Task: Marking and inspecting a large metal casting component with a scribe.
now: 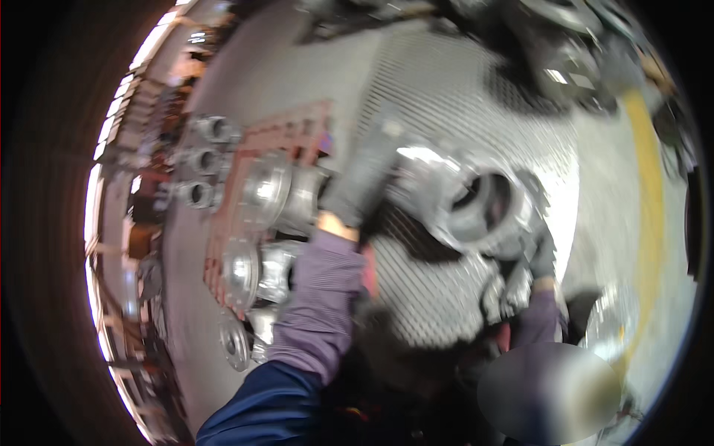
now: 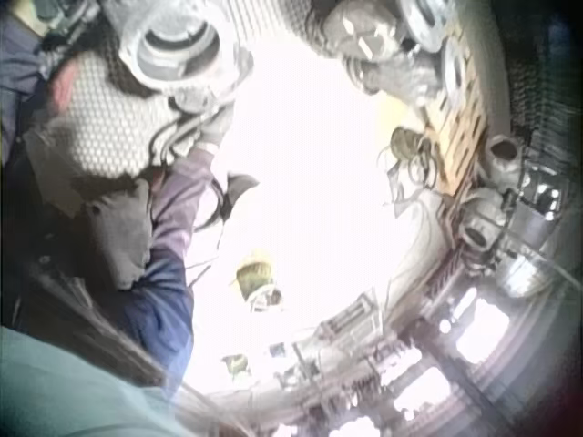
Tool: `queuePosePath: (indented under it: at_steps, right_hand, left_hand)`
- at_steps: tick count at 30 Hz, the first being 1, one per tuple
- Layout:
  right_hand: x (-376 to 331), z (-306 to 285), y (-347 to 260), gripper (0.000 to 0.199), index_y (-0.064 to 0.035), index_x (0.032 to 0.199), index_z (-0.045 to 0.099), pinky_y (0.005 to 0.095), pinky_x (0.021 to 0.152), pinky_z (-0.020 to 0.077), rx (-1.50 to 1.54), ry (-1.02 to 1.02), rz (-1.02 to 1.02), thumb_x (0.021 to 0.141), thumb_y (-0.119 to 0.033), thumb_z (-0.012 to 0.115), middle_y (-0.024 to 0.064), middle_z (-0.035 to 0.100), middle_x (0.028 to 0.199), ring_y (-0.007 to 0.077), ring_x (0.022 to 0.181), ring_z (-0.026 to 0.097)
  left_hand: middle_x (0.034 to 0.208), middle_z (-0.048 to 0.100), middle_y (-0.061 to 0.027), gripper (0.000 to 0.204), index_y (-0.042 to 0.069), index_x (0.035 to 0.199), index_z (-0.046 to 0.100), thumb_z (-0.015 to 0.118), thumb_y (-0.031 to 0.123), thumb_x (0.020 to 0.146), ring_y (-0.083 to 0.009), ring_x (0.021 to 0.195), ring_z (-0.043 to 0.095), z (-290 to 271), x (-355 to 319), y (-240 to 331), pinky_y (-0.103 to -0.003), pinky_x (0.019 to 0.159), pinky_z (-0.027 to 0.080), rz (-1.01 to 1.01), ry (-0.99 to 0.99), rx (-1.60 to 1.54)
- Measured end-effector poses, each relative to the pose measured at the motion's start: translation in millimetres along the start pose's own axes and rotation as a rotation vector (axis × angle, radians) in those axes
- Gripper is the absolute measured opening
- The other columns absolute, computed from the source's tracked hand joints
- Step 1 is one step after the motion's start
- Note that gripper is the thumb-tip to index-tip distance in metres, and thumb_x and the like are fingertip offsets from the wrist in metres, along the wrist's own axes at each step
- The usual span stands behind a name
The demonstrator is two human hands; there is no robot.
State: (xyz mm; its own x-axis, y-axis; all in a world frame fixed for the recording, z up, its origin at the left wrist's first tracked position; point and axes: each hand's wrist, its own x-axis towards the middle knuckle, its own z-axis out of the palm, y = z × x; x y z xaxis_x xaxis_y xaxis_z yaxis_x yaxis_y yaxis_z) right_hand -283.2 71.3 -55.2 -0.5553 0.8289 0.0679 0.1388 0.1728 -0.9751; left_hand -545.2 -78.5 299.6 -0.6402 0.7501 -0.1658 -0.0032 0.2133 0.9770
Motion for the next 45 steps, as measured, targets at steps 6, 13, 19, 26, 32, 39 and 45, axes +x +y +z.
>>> queuePosePath:
  at_steps: [6,13,19,26,32,39,45]
  right_hand:
    - [55,-5,-51,0.062,0.0031,0.127,0.049,0.0344,0.094,0.0429,0.309,-0.23,-0.167,0.072,-0.021,0.067,0.0206,0.06,0.113,0.0306,0.104,0.058]
    - [93,0,-89,0.035,-0.0022,0.118,0.054,0.0417,0.086,0.0466,-0.466,-0.366,-0.306,0.085,-0.016,0.05,0.024,0.061,0.102,0.0401,0.099,0.057]
    - [112,50,-122,0.034,-0.0065,0.12,0.053,0.0396,0.087,0.0483,-0.62,-0.546,-0.459,0.086,-0.013,0.05,0.0236,0.06,0.1,0.0384,0.099,0.059]
    - [118,56,-143,0.043,-0.0058,0.125,0.047,0.0372,0.083,0.0512,-0.925,-0.703,-0.492,0.083,0.0,0.049,0.0181,0.06,0.102,0.0337,0.094,0.061]
    - [71,45,-104,0.035,-0.0014,0.11,0.05,0.0362,0.07,0.0491,-0.793,-0.418,-0.624,0.082,-0.018,0.063,0.0181,0.058,0.082,0.0309,0.077,0.059]
    - [-6,22,-150,0.02,-0.0004,0.106,0.052,0.0302,0.063,0.0484,-0.531,-0.235,-0.226,0.09,-0.012,0.053,0.0111,0.058,0.081,0.0231,0.07,0.058]
    - [-19,1,-151,0.026,-0.0024,0.114,0.053,0.0367,0.068,0.0444,-0.669,-0.309,-0.241,0.089,-0.007,0.045,0.013,0.052,0.083,0.0283,0.078,0.053]
  left_hand:
    - [0.108,0.057,-0.0038,0.049,0.003,0.138,0.042,0.053,0.018,0.093,-0.0146,0.092,0.058,-17,-26,-37,-0.028,0.079,0.05,0.011,0.248,-0.331]
    - [0.121,0.055,-0.0075,0.04,0.008,0.128,0.048,0.05,0.032,0.097,-0.0222,0.108,0.057,-37,-99,-110,-0.039,0.092,0.05,-0.192,0.342,-0.538]
    - [0.125,0.056,-0.0113,0.045,0.005,0.132,0.046,0.044,0.034,0.098,-0.0279,0.113,0.055,-51,-164,-189,-0.044,0.096,0.047,-0.288,0.44,-0.932]
    - [0.126,0.053,-0.0128,0.05,0.006,0.13,0.047,0.045,0.042,0.096,-0.0268,0.108,0.057,-98,-137,-200,-0.039,0.089,0.05,-0.585,0.064,-0.873]
    - [0.115,0.061,-0.012,0.046,0.006,0.123,0.054,0.049,0.041,0.094,-0.0262,0.098,0.061,-142,-93,-236,-0.04,0.081,0.053,-0.439,0.341,-0.791]
    - [0.094,0.067,-0.0099,0.041,-0.001,0.11,0.062,0.059,0.035,0.091,-0.0192,0.075,0.064,-145,-50,-228,-0.031,0.064,0.053,-0.483,0.456,-0.558]
    - [0.092,0.067,-0.0235,0.056,-0.001,0.109,0.065,0.053,0.05,0.09,-0.036,0.082,0.066,-144,-45,-234,-0.04,0.075,0.051,-0.252,0.568,0.594]
